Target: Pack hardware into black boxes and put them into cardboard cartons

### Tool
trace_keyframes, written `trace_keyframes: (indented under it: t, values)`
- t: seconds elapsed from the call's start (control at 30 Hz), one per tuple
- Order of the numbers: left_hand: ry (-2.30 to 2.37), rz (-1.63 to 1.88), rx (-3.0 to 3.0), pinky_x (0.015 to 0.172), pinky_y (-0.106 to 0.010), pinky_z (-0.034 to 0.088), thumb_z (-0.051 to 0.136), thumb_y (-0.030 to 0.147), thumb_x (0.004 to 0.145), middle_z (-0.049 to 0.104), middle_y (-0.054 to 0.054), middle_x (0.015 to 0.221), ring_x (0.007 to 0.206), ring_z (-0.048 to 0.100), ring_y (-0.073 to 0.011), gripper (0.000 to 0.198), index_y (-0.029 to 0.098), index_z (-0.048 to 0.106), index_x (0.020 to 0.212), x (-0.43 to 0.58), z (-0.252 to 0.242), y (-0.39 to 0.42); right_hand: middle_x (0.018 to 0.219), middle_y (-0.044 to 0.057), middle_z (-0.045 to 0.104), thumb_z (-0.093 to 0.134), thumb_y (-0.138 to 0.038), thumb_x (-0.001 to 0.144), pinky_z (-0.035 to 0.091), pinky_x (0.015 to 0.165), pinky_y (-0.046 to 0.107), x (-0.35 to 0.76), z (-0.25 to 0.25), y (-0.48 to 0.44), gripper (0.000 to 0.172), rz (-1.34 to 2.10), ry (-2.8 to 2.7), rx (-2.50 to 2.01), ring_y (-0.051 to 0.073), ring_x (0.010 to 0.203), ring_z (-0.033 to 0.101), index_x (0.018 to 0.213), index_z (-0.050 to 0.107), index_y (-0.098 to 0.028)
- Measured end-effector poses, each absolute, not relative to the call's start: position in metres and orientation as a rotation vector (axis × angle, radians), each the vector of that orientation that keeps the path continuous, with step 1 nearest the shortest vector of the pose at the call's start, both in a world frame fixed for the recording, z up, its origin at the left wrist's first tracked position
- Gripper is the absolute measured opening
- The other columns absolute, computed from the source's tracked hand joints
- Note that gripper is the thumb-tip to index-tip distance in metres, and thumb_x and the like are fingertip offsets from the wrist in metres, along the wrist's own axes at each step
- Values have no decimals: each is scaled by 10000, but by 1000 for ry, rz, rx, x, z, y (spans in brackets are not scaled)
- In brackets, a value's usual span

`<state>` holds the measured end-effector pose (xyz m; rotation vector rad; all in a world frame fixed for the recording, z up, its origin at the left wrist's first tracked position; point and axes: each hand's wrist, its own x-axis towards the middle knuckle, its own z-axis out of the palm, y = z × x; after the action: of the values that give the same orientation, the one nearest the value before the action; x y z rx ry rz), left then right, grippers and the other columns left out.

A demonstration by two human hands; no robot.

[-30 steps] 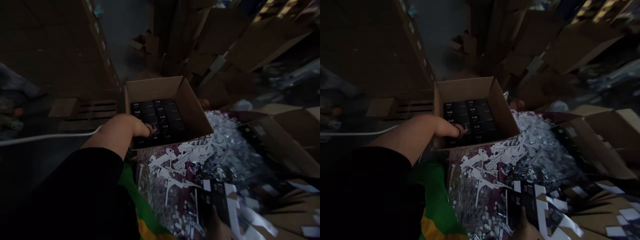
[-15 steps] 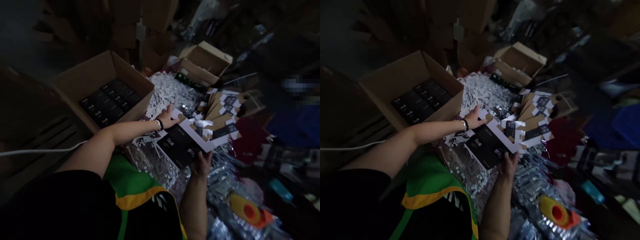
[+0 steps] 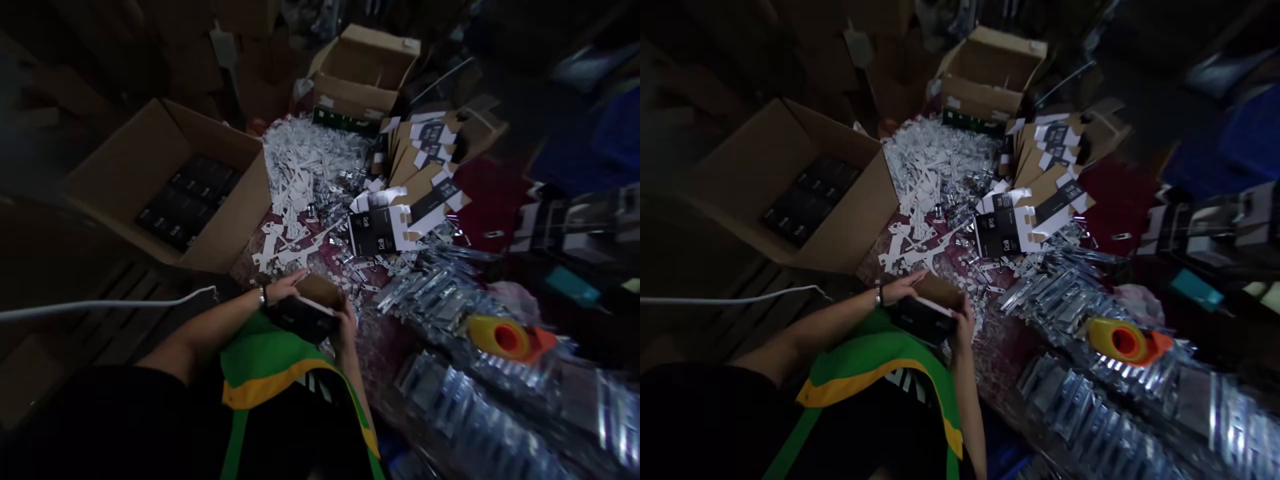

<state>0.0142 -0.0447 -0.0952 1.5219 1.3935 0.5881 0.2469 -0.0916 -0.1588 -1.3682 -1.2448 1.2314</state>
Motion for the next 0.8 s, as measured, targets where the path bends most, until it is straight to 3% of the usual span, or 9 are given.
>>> trace_keyframes:
  t: [0.13,0.27,0.37,0.47,0.57,0.63,0.7,0.8]
  values:
    - [1511,511,1540,1177,-475,474,642,93,805,617,-126,1476,1376,587,-269,543,203,724,1331,-16,-103,-76,1224,115,758,555,-641,807,596,964,469,237,-167,-123,690,1578,-985,-1335,312,1147,702,1336,721,-231]
    - [1330,387,1737,1187,-407,468,627,45,755,627,-79,1471,1363,597,-262,340,200,846,963,-26,-92,-75,1095,145,789,642,-675,709,594,916,477,239,-156,-126,591,1761,-883,-1329,347,1045,717,1002,811,-191]
    - [1080,149,1856,1105,-347,511,744,174,794,692,-81,1391,1335,615,-281,247,218,855,1010,-22,-78,-59,1021,113,795,737,-662,707,583,819,399,249,-139,-113,587,1981,-986,-1204,296,919,718,1024,817,-174]
    - [1134,-143,1947,996,-345,547,843,282,760,788,-84,1150,1162,699,-293,360,219,834,1115,-11,-73,-45,779,36,749,837,-625,677,522,669,306,259,-122,-96,542,2123,-1495,-1202,216,704,651,947,821,-155]
    - [1051,-129,1987,943,-299,553,790,301,832,806,-52,1068,1049,729,-239,264,217,825,1080,-6,-72,-18,859,56,756,677,-672,857,532,721,318,265,-112,-82,582,1854,-1901,-1124,228,777,662,1070,817,-149]
    - [1146,258,2007,976,-296,544,632,291,962,788,-69,1151,1103,708,-214,251,192,799,1121,-6,-73,15,1137,118,757,541,-589,985,540,906,383,264,-112,-75,585,1411,-2014,-1186,277,1025,676,1353,716,-169]
    - [1388,652,2014,998,-326,541,473,207,1019,750,-114,1225,1140,682,-210,335,149,754,1192,0,-78,56,1272,163,713,488,-412,1034,475,1054,451,255,-118,-68,541,955,-2108,-1424,298,1184,633,1518,579,-188]
    - [1374,500,2249,979,-335,540,567,88,904,732,-123,1138,1083,667,-218,283,132,742,1122,22,-104,108,1150,169,748,488,-190,997,436,1086,488,236,-135,-64,464,659,-2334,-1824,302,1149,646,1427,662,-217]
